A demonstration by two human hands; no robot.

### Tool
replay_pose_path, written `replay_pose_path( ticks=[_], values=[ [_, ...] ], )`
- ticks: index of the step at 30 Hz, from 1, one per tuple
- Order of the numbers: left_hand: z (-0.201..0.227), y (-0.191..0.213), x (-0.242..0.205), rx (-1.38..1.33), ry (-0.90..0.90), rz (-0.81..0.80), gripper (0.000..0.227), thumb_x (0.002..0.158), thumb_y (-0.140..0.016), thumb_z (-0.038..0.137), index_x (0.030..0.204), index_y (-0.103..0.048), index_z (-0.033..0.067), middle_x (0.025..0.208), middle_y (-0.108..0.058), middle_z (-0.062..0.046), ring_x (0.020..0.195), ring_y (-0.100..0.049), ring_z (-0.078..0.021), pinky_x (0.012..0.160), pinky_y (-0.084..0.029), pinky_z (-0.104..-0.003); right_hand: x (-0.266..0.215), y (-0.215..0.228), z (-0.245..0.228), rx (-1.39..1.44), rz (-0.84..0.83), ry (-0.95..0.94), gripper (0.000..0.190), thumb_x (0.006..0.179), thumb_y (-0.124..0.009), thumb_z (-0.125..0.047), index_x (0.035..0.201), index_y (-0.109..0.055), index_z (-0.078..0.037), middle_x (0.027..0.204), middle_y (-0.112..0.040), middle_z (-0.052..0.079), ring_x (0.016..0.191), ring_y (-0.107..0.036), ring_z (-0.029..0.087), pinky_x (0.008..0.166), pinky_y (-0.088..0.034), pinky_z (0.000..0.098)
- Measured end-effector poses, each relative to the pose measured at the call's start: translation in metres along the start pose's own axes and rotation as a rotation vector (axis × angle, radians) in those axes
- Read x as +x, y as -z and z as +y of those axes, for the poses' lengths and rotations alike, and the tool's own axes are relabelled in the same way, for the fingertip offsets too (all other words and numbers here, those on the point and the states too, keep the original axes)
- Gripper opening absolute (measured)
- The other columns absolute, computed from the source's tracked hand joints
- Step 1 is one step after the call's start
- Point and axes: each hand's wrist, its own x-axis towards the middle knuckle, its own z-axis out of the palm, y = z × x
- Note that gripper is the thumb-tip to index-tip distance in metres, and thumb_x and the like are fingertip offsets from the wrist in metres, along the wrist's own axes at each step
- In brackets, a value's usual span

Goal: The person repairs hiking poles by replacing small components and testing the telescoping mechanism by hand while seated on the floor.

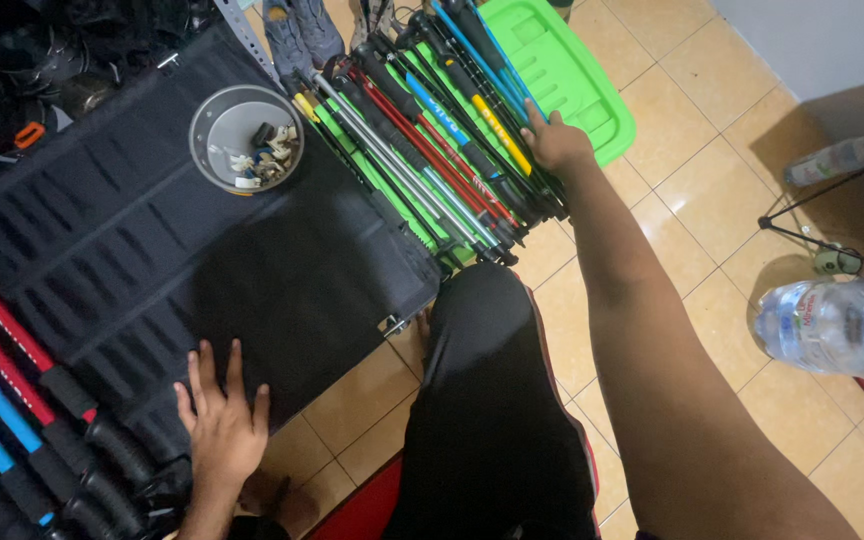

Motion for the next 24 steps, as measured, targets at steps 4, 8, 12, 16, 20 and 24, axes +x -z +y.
replay_pose_path(
  ticks=[4,8,12,16,20,24],
  values=[
    [0.004,0.005,0.001,-0.076,0.034,-0.045,0.065,0.087,-0.047,0.031,0.148,-0.032,0.0128,0.157,-0.018,-0.02,0.146,-0.014,-0.0357,0.108,-0.017,-0.063,-0.003,0.002,-0.005,0.004,0.015,-0.02,0.057,0.101,-0.021,-0.046,0.152,-0.006,-0.027,0.134,-0.037,0.026,0.098,-0.054,0.052,0.08,-0.044,0.0605],
    [0.001,0.003,-0.001,-0.057,0.009,-0.014,0.064,0.089,-0.044,0.033,0.148,-0.03,0.0123,0.156,-0.019,-0.02,0.146,-0.015,-0.0341,0.109,-0.018,-0.063,0.01,-0.017,0.007,0.032,0.183,0.007,0.053,0.1,-0.038,-0.041,0.14,-0.026,-0.009,0.122,-0.045,0.026,0.104,-0.05,0.046,0.076,-0.046,0.0601],
    [-0.002,0.001,-0.003,0.039,-0.037,0.021,0.063,0.093,-0.038,0.037,0.15,-0.027,0.0144,0.157,-0.02,-0.02,0.146,-0.018,-0.0331,0.109,-0.021,-0.06,0.042,-0.049,0.038,0.164,0.302,-0.026,0.032,0.1,-0.044,-0.035,0.111,-0.054,-0.006,0.102,-0.048,0.023,0.089,-0.057,0.048,0.071,-0.045,0.0596],
    [0.001,0.005,-0.003,0.005,-0.054,0.072,0.06,0.093,-0.039,0.036,0.148,-0.033,0.011,0.154,-0.026,-0.023,0.144,-0.023,-0.0355,0.11,-0.02,-0.057,0.037,-0.041,0.034,0.157,0.262,-0.067,0.037,0.097,-0.045,-0.04,0.112,-0.059,-0.009,0.102,-0.051,0.023,0.094,-0.056,0.044,0.075,-0.044,0.0545],
    [-0.002,0.003,-0.002,-0.013,-0.039,0.035,0.061,0.094,-0.037,0.036,0.149,-0.03,0.0121,0.155,-0.023,-0.022,0.146,-0.018,-0.0341,0.111,-0.015,-0.056,0.028,-0.03,0.024,0.128,0.213,-0.091,0.04,0.095,-0.049,-0.04,0.121,-0.052,-0.01,0.107,-0.048,0.022,0.095,-0.056,0.043,0.076,-0.046,0.0549],
    [-0.002,0.002,-0.004,0.059,-0.061,0.074,0.062,0.093,-0.038,0.037,0.149,-0.033,0.0121,0.155,-0.025,-0.021,0.145,-0.022,-0.0342,0.111,-0.021,-0.056,0.027,-0.027,0.022,0.167,0.236,-0.116,0.047,0.092,-0.053,-0.042,0.125,-0.05,-0.008,0.116,-0.049,0.024,0.102,-0.054,0.046,0.083,-0.044,0.0556]
  ],
)
